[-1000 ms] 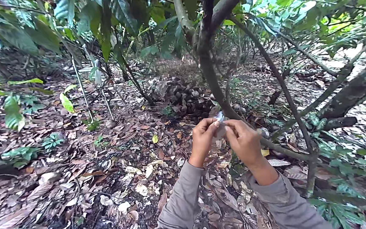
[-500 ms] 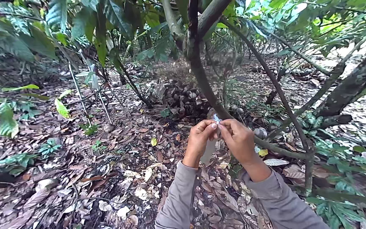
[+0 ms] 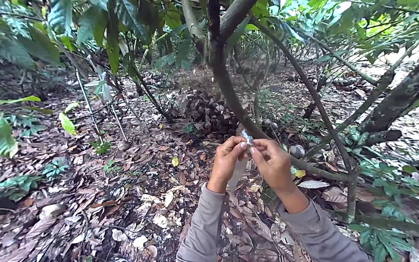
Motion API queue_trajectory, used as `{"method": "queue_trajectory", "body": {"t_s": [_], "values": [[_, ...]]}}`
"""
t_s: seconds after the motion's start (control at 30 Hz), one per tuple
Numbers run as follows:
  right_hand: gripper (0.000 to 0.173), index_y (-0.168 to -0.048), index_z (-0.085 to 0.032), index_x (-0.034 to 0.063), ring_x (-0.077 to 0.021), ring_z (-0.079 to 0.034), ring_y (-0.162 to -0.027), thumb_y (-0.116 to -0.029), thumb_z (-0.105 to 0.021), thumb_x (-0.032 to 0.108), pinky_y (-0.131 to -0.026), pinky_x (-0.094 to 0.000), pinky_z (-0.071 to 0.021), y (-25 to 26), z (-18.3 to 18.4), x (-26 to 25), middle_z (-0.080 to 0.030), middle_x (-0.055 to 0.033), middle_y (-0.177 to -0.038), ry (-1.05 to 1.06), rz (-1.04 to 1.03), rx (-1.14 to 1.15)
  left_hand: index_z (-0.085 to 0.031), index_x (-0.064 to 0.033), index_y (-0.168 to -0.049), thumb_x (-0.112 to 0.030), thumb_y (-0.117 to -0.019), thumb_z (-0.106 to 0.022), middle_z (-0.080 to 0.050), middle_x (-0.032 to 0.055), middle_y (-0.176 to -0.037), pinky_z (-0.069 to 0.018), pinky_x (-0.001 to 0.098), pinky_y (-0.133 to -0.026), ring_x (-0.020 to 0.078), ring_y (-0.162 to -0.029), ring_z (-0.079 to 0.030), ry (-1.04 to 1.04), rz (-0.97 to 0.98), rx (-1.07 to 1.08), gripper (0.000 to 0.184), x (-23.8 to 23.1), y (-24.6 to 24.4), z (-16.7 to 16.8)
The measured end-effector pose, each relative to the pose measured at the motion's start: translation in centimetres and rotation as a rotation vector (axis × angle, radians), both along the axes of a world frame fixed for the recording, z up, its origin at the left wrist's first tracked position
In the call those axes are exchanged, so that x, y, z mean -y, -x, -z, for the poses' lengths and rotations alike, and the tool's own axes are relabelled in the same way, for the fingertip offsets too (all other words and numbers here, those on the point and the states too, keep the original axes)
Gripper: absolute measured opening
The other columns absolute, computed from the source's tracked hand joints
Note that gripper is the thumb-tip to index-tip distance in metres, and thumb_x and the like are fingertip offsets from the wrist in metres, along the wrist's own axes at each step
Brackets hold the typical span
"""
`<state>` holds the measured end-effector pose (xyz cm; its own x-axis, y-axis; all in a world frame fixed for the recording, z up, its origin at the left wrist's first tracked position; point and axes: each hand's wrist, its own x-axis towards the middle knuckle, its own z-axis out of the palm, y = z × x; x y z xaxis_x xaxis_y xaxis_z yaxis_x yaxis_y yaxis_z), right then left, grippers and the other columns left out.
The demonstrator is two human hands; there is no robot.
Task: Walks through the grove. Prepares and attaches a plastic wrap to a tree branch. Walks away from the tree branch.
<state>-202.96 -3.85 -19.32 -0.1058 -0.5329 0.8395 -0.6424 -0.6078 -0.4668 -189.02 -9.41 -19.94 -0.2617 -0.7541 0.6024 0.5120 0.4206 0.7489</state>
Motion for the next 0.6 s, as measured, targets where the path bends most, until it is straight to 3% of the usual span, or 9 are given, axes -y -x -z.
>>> {"method": "queue_trajectory", "body": {"t_s": [0.1,0.3,0.37,0.47,0.53,0.6], "values": [[0.018,-0.109,-0.071,-0.0005,-0.0110,-0.066,-0.067,-0.0988,-0.067,0.014,-0.061,-0.0273,-0.0582,-0.50,-0.38,0.35,-0.072,-0.0096,-0.092,0.083,0.047,-0.047,-0.073,-0.0089,-0.098,-0.009,-0.0989,-0.062,-0.066,0.0025,-0.090,-0.0518,0.0216,-0.059,0.0068,-0.066,-0.058,0.049,-0.021,-0.006,0.012,-0.01,-0.02,0.12],[0.011,-0.093,-0.067,0.0001,-0.0057,-0.058,-0.059,-0.0908,-0.069,0.011,-0.054,-0.0206,-0.0513,-0.60,-0.13,0.46,-0.065,-0.0057,-0.078,0.157,-0.018,-0.026,-0.072,-0.0053,-0.099,-0.008,-0.1000,-0.060,-0.065,0.0039,-0.074,-0.0510,0.0217,-0.057,0.0079,-0.059,-0.058,0.070,-0.121,0.039,0.012,-0.57,-0.18,-0.16],[0.013,-0.097,-0.065,0.0003,-0.0048,-0.057,-0.059,-0.0906,-0.066,0.011,-0.053,-0.0204,-0.0508,-0.41,0.20,0.24,-0.064,-0.0049,-0.079,0.144,-0.047,0.011,-0.071,-0.0045,-0.099,-0.011,-0.1008,-0.060,-0.065,0.0047,-0.071,-0.0509,0.0224,-0.056,0.0086,-0.058,-0.058,0.061,-0.129,0.035,0.013,-0.50,-0.21,-0.14],[0.028,-0.115,-0.066,-0.0008,-0.0104,-0.061,-0.060,-0.0943,-0.069,0.018,-0.053,-0.0272,-0.0540,-0.51,0.11,0.18,-0.068,-0.0080,-0.086,0.092,0.029,-0.035,-0.071,-0.0038,-0.098,-0.011,-0.1017,-0.059,-0.065,0.0047,-0.071,-0.0496,0.0211,-0.055,0.0078,-0.057,-0.057,0.058,-0.133,0.038,0.015,-0.44,-0.38,-0.30],[0.023,-0.111,-0.068,-0.0003,-0.0133,-0.065,-0.065,-0.0993,-0.067,0.019,-0.059,-0.0304,-0.0577,-0.65,-0.19,0.54,-0.070,-0.0091,-0.089,0.108,0.092,-0.092,-0.070,-0.0042,-0.098,-0.011,-0.1023,-0.058,-0.064,0.0044,-0.071,-0.0487,0.0203,-0.055,0.0071,-0.057,-0.056,0.056,-0.128,0.048,0.015,-0.44,-0.39,-0.46],[0.017,-0.105,-0.068,-0.0007,-0.0156,-0.064,-0.064,-0.1011,-0.063,0.015,-0.058,-0.0320,-0.0555,-0.81,-0.56,0.87,-0.069,-0.0099,-0.085,0.131,0.130,-0.121,-0.070,-0.0036,-0.098,-0.011,-0.1020,-0.058,-0.064,0.0048,-0.070,-0.0487,0.0204,-0.054,0.0077,-0.056,-0.056,0.059,-0.126,0.056,0.015,-0.34,-0.45,-0.55]]}}
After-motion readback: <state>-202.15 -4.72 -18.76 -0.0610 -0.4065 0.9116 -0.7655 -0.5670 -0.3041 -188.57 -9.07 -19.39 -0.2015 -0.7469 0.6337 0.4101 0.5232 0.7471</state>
